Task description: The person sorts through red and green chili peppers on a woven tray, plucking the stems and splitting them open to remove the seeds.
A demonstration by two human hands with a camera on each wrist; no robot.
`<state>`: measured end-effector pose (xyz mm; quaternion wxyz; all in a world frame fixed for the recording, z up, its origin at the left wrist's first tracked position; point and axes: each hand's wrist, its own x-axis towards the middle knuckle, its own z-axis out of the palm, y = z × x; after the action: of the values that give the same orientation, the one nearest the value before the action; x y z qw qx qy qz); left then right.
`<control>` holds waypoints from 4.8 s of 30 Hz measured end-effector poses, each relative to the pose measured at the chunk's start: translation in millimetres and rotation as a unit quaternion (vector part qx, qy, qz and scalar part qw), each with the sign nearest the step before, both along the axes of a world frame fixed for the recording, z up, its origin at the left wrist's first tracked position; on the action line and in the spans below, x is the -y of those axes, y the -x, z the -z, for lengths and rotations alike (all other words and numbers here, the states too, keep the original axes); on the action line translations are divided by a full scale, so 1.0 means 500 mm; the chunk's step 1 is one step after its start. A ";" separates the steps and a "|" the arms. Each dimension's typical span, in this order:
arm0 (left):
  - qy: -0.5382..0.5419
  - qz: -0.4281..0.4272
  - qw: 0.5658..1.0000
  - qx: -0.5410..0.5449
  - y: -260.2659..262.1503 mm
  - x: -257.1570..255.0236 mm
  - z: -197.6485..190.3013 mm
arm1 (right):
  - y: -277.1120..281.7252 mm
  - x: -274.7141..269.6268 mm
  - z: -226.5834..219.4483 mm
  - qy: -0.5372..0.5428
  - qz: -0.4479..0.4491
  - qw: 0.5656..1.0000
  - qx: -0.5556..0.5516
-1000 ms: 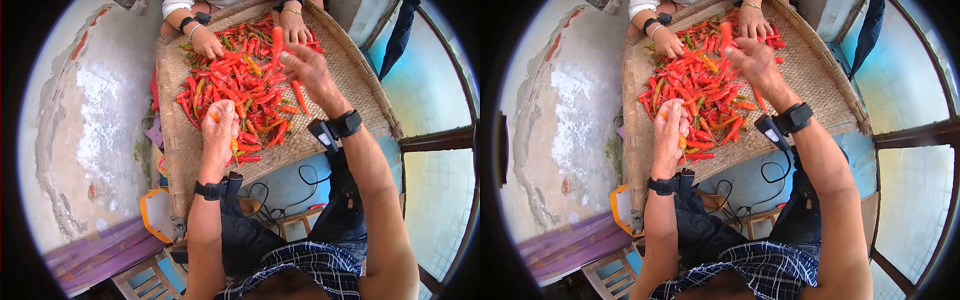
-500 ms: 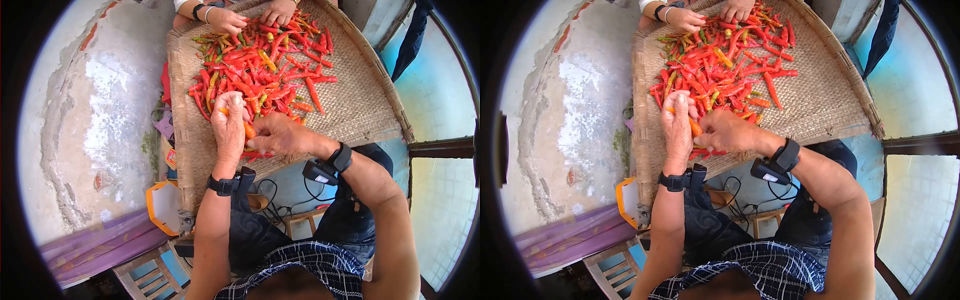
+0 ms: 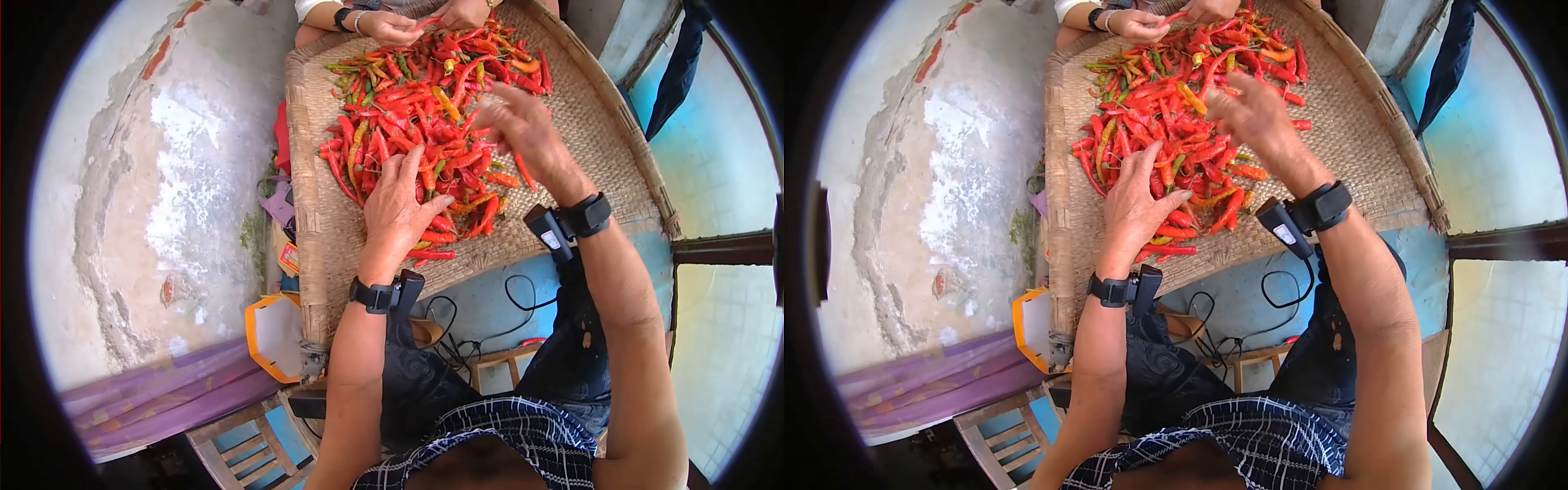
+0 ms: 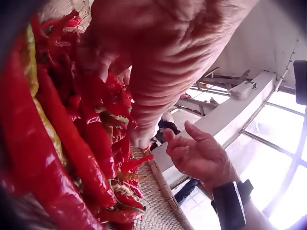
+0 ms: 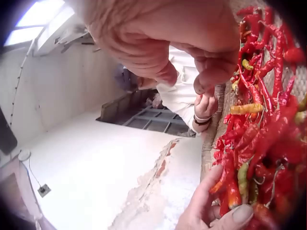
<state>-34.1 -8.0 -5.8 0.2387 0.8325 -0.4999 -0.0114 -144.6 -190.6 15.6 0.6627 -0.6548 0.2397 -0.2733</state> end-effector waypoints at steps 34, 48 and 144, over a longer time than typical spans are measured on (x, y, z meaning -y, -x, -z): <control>0.329 -0.049 0.721 -0.607 -0.029 -0.024 -0.015 | 0.006 0.032 -0.006 -0.023 -0.056 0.997 0.036; 0.211 -0.037 0.785 -0.582 -0.009 -0.019 -0.018 | -0.003 -0.081 -0.006 0.195 -0.216 0.957 0.001; 0.223 -0.056 0.843 -0.487 -0.054 -0.030 -0.012 | -0.007 -0.073 -0.014 0.033 -0.050 0.984 0.168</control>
<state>-7.2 7.0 0.3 0.6308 0.6706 -0.2611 -0.2902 -141.2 -154.3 22.5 0.6842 -0.6324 0.0829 -0.3536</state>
